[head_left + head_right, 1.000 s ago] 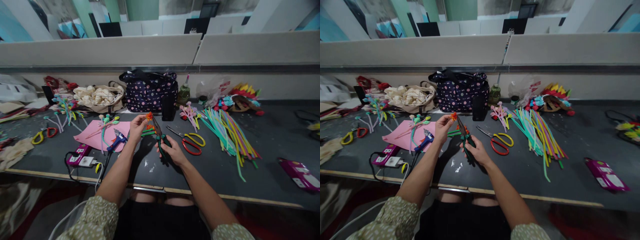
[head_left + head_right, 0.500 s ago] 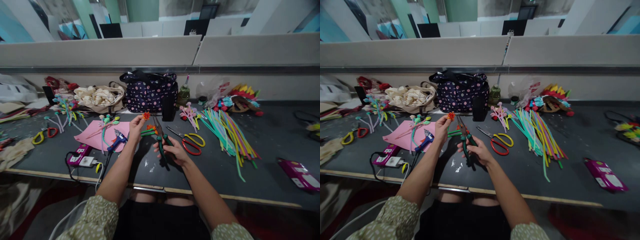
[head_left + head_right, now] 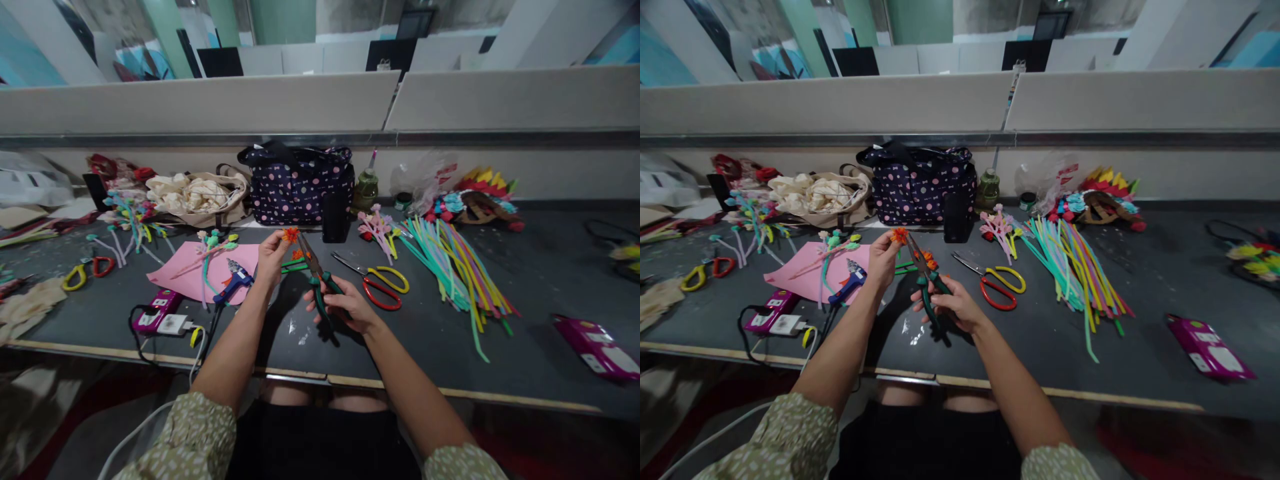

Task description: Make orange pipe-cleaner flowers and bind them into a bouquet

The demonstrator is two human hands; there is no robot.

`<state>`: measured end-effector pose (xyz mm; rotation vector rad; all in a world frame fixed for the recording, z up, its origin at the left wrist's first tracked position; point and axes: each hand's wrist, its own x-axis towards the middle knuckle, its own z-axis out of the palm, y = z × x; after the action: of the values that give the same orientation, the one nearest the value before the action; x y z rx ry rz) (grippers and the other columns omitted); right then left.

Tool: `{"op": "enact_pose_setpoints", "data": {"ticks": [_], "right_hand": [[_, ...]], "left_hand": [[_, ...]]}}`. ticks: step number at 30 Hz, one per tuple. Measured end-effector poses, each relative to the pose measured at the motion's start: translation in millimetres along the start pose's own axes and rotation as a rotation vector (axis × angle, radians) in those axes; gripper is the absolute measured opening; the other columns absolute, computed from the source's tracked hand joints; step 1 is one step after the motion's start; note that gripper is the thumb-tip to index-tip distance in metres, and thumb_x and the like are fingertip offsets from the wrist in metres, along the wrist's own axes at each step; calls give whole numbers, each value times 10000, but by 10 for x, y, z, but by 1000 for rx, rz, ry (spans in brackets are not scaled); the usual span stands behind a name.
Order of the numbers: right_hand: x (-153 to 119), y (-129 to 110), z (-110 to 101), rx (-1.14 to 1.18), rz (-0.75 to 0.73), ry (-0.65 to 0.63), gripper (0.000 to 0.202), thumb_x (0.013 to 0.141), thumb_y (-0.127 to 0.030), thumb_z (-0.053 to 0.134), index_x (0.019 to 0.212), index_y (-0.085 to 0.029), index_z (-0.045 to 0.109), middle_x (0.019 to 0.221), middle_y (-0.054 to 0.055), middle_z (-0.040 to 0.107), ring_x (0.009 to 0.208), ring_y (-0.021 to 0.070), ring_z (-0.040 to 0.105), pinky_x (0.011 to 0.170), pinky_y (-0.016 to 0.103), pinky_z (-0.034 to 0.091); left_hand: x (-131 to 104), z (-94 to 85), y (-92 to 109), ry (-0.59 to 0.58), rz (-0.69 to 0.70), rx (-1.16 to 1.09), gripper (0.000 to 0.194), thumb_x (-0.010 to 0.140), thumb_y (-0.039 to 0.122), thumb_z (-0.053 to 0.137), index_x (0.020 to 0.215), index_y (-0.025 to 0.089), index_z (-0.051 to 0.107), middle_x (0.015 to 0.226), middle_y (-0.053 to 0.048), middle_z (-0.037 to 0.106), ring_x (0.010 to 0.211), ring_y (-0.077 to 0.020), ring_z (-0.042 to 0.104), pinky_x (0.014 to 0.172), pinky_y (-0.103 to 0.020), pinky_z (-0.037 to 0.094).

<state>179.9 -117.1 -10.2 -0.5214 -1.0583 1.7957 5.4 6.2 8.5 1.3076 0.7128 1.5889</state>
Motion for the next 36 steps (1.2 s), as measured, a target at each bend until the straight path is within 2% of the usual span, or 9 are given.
{"op": "enact_pose_setpoints", "data": {"ticks": [36], "right_hand": [[-11,-21,-24,40,27,-7,147,810,-199,628,897,-164,515,1017,128,683,798,213,683,584,353,605]], "left_hand": [[8,-28,9,-58,41,22,212,727,370,722,810,183,666,791,-4,620,752,-125,539,754,-227,409]]}}
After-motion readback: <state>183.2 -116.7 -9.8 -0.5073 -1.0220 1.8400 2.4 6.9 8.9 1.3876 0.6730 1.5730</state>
